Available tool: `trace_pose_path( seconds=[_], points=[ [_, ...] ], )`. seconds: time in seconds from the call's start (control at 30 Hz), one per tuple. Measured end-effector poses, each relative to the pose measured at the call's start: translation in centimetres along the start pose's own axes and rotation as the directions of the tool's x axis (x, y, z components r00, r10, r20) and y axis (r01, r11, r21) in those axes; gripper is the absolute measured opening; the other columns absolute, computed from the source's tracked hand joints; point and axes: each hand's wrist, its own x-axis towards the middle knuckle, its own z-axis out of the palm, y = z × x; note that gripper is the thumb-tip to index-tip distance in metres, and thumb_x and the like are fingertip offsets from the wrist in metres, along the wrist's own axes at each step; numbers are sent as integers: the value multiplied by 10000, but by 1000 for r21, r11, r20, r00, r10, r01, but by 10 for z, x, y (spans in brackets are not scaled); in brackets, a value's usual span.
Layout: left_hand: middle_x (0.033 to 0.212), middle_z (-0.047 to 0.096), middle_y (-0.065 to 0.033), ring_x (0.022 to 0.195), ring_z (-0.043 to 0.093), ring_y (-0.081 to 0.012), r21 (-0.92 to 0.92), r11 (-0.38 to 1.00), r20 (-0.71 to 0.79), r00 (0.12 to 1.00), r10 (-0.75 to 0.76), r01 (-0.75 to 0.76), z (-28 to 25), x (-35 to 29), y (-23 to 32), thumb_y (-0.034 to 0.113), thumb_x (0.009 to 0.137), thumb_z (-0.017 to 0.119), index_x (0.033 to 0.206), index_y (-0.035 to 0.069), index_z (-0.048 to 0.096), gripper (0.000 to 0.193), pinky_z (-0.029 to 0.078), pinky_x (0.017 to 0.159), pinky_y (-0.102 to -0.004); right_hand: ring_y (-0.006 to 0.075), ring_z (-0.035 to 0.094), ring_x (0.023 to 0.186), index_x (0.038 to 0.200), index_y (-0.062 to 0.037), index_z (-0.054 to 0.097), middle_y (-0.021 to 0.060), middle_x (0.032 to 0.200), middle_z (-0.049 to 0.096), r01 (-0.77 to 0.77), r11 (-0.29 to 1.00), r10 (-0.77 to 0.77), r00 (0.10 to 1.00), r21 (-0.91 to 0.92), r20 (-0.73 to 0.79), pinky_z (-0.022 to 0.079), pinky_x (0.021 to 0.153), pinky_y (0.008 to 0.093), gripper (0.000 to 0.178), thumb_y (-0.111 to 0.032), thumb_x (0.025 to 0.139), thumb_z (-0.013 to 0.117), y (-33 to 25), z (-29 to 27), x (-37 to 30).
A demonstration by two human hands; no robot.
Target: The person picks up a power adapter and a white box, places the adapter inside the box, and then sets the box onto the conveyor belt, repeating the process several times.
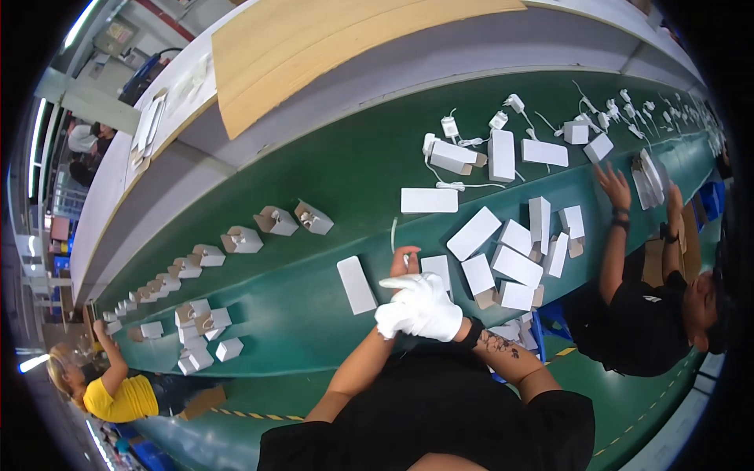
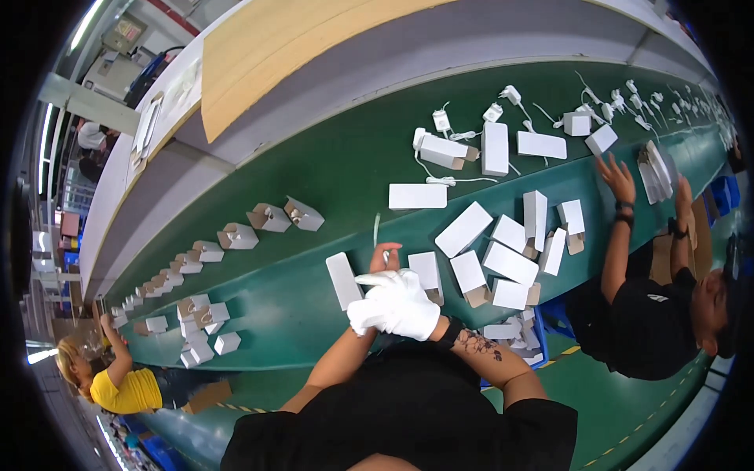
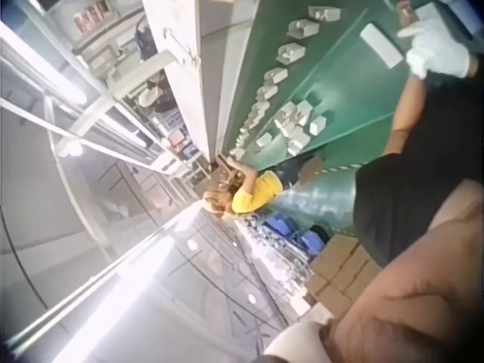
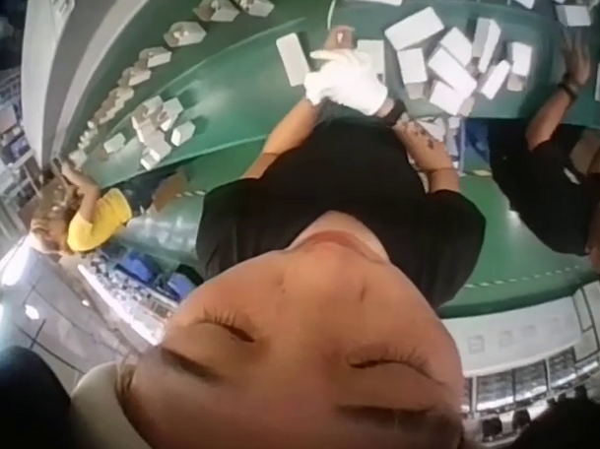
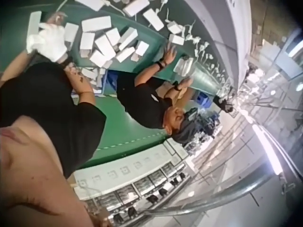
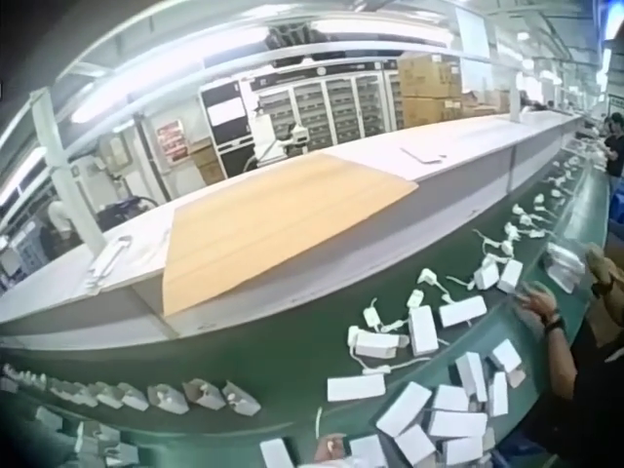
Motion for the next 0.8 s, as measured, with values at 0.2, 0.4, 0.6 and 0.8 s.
trace_pose_path(
  seconds=[0.2,0.4,0.6,0.8],
  points=[
    [934,575,-86,805,558,-144,-564,726,80,901,-426,394,-11,26,38,161,955,472,1096,53,536,189,464,737,-278,185,578,770,961,-24,559,90,904,595,-87,810,386,824,580,-415,474,705,286,134,-101,852,544,45,-43,8],
    [1132,579,-127,1026,568,-214,-649,635,196,898,-393,419,6,46,90,154,957,417,1141,2,516,259,433,928,-362,237,565,672,832,-19,578,108,807,562,-110,951,-44,876,-288,-480,470,642,308,61,-73,809,590,47,-34,19],
    [1199,555,-153,1120,532,-229,-577,701,272,908,-319,419,15,61,75,198,962,400,1108,-27,549,308,388,985,-366,256,544,657,855,-49,582,120,814,557,-368,930,329,840,-7,-431,464,604,318,142,-138,766,649,89,-13,9],
    [1235,535,-156,1183,485,-235,-562,677,355,877,-322,476,20,79,48,218,956,419,1189,-16,525,347,361,1005,-369,229,570,694,979,-48,555,94,896,588,-440,896,438,859,57,-265,475,615,317,237,-169,798,650,59,-35,29]
  ],
)
